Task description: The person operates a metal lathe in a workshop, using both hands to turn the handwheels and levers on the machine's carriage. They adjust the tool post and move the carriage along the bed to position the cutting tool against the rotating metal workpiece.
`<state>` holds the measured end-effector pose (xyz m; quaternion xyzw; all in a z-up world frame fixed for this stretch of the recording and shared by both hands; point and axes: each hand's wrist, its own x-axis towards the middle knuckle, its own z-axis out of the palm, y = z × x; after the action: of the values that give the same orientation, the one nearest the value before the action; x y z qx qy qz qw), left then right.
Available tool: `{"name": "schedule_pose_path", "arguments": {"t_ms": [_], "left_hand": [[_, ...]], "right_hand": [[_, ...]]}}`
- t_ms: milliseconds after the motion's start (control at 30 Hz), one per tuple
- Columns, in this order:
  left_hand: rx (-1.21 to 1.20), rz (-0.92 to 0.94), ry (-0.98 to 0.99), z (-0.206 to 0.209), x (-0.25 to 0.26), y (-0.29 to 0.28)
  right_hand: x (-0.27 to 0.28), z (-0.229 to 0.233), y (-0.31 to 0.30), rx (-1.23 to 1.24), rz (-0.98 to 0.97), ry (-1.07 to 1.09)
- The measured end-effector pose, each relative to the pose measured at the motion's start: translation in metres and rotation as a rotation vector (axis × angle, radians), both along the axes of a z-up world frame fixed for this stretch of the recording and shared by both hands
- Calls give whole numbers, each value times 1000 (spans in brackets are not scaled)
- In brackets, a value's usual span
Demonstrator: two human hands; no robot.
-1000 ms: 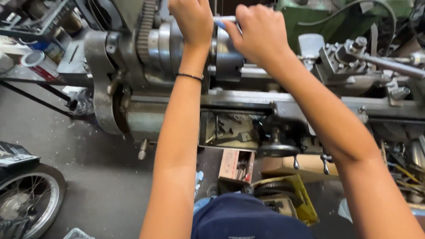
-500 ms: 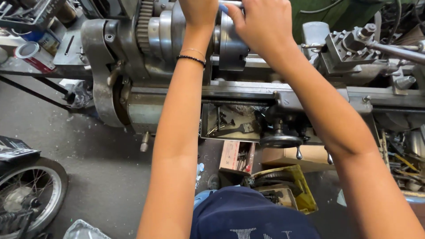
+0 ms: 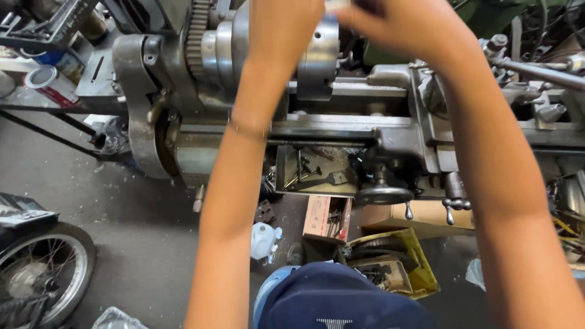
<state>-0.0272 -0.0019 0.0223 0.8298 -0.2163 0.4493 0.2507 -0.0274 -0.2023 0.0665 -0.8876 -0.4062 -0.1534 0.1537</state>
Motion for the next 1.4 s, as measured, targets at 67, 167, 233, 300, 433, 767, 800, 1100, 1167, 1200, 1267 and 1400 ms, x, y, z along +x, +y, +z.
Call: {"name": "schedule_pose_path", "arguments": {"t_ms": [67, 167, 233, 300, 433, 767, 800, 1100, 1167, 1200, 1267, 1400], "left_hand": [[6, -15, -3, 11, -31, -6], [97, -266, 471, -19, -105, -12], [192, -353, 598, -76, -119, -15], [118, -448, 713, -114, -133, -16], [142, -459, 876, -198, -141, -16], [235, -25, 686, -377, -108, -65], [259, 29, 657, -369, -111, -68], [470, 200, 633, -363, -114, -69], [494, 178, 659, -365, -113, -66], [485, 159, 682, -360, -113, -63], [494, 111, 708, -348, -119, -58], [359, -6, 767, -328, -126, -49]], "right_hand": [[-25, 9, -3, -69, -8, 36], [-55, -9, -6, -185, 148, 330], [-70, -33, -4, -533, 129, 633], [-73, -83, -7, -596, 155, 680], [-66, -187, -14, -712, 143, 711], [-159, -254, -39, -656, 114, -70], [-163, -265, -39, -620, 66, -107], [-190, -238, 10, -99, -218, 194], [-200, -213, 13, 90, -286, 284], [-205, -204, 12, 242, -311, 240], [-221, -191, 7, 402, -369, 199], [-251, -195, -21, 556, -738, -157]]}}
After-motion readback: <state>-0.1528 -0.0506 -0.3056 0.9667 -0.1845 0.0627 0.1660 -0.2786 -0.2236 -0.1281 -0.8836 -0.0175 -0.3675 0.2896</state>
